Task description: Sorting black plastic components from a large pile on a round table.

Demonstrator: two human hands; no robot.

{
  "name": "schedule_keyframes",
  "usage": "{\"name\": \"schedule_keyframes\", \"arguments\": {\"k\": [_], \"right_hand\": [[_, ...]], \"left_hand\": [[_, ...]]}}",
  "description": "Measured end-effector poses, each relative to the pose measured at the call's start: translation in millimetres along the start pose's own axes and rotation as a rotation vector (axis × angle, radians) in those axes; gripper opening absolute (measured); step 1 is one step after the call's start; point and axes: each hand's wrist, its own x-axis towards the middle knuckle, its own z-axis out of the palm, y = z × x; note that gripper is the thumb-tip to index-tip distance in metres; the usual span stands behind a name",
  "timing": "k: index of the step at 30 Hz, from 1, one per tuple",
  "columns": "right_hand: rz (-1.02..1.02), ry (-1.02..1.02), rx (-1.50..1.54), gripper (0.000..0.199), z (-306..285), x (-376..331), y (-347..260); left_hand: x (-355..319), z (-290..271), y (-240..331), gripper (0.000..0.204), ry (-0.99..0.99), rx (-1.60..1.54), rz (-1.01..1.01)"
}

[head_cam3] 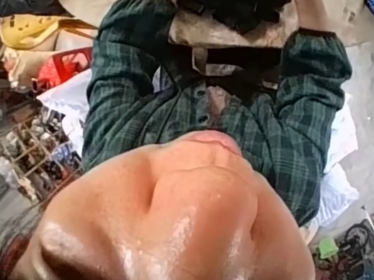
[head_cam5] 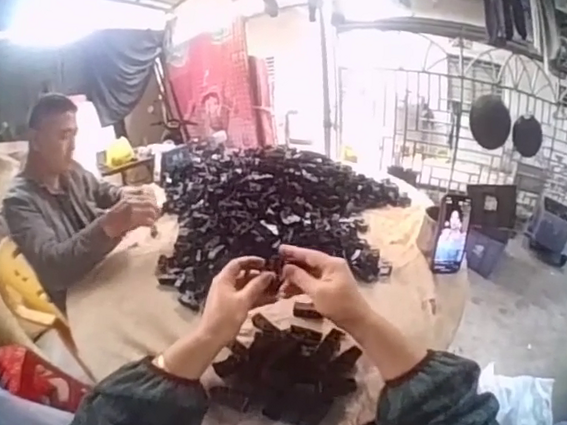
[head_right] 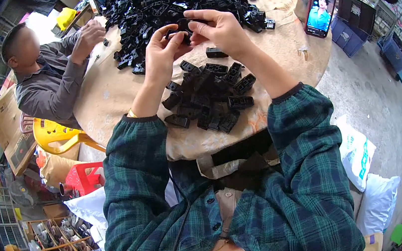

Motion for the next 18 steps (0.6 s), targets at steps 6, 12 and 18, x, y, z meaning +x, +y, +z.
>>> {"name": "schedule_keyframes", "arguments": {"k": [6, 12, 18], "right_hand": [[-0.257, 0.009, -0.296, 0.027, 8, 1, 14], [-0.497, 0.037, -0.523, 0.027, 4, 1, 18], [-0.457, -0.041, -0.644, 0.027, -8, 3, 13]], "left_hand": [[0, 3, -11, 0.035, -0.130, -0.153, 0.037], [0, 3, -9, 0.029, -0.101, -0.158, 0.029], [1, 0, -2, 0.026, -0.095, -0.036, 0.036]]}}
